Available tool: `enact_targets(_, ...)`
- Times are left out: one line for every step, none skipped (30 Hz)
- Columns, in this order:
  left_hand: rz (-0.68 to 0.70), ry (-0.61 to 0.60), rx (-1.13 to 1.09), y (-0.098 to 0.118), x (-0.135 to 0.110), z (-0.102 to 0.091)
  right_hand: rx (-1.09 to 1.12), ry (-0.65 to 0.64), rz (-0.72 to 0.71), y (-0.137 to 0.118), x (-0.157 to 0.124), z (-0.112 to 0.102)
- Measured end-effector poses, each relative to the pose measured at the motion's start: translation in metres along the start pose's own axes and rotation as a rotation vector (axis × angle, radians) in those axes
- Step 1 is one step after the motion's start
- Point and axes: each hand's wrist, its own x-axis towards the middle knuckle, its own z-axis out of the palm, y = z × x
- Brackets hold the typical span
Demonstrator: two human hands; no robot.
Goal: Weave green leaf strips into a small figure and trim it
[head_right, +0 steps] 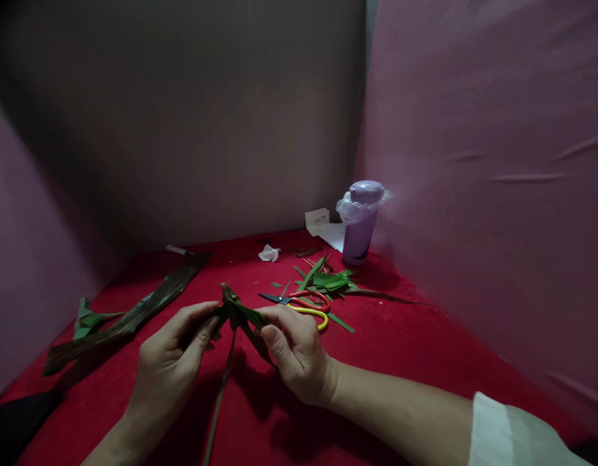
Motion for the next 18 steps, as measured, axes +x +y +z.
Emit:
enact_targets(0.012,0.005,0.003,0.0006,0.0004,-0.0002,-0.003,0.007,0.014,-0.0002,0.0003,0.0003)
enact_targets(0.023,0.008,0.003,0.0013,0.0007,-0.0004,-0.008,0.009,0.026,-0.0003,0.0004,0.0008)
enact_targets(0.028,0.008,0.0,0.002,0.0009,-0.0005,-0.01,0.005,0.041,-0.0003,0.0005,0.0013)
enact_targets(0.027,0.006,-0.006,0.0028,0.0009,-0.0007,-0.009,-0.003,0.056,-0.0002,0.0005,0.0018)
enact_targets(0.017,0.004,-0.01,0.0033,0.0009,-0.0007,-0.007,-0.011,0.07,0.0001,0.0004,0.0022)
enact_targets(0.003,0.002,-0.014,0.0035,0.0007,-0.0007,-0.005,-0.02,0.08,0.0005,0.0002,0.0024)
enact_targets(-0.012,-0.002,-0.017,0.0034,0.0005,-0.0006,-0.004,-0.027,0.082,0.001,0.0001,0.0025)
enact_targets(-0.027,-0.006,-0.02,0.0028,0.0003,-0.0005,-0.004,-0.028,0.076,0.0016,0.0,0.0025)
enact_targets(-0.041,-0.01,-0.023,0.002,0.0002,-0.0002,-0.001,-0.025,0.068,0.0021,-0.0001,0.0024)
enact_targets(-0.054,-0.016,-0.026,0.0009,0.0,0.0001,0.007,-0.018,0.062,0.0027,-0.0002,0.0023)
enact_targets(-0.066,-0.02,-0.029,-0.0002,-0.0001,0.0004,0.017,-0.014,0.064,0.0032,-0.0002,0.0023)
enact_targets(-0.078,-0.024,-0.033,-0.0011,-0.0003,0.0007,0.028,-0.012,0.071,0.0035,-0.0001,0.0023)
enact_targets(-0.089,-0.026,-0.037,-0.0018,-0.0004,0.0009,0.036,-0.011,0.085,0.0037,0.0001,0.0024)
enact_targets(-0.099,-0.026,-0.043,-0.0022,-0.0005,0.0012,0.038,-0.011,0.098,0.0037,0.0004,0.0025)
enact_targets(-0.109,-0.027,-0.05,-0.0022,-0.0007,0.0014,0.03,-0.012,0.106,0.0034,0.0009,0.0026)
enact_targets(-0.122,-0.028,-0.061,-0.0019,-0.0009,0.0016,0.015,-0.009,0.106,0.003,0.0014,0.0027)
enact_targets(-0.139,-0.029,-0.077,-0.0013,-0.0011,0.0018,-0.003,-0.003,0.102,0.0025,0.0019,0.0028)
enact_targets(-0.162,-0.031,-0.1,-0.0006,-0.0012,0.0021,-0.018,0.003,0.095,0.0021,0.0024,0.0028)
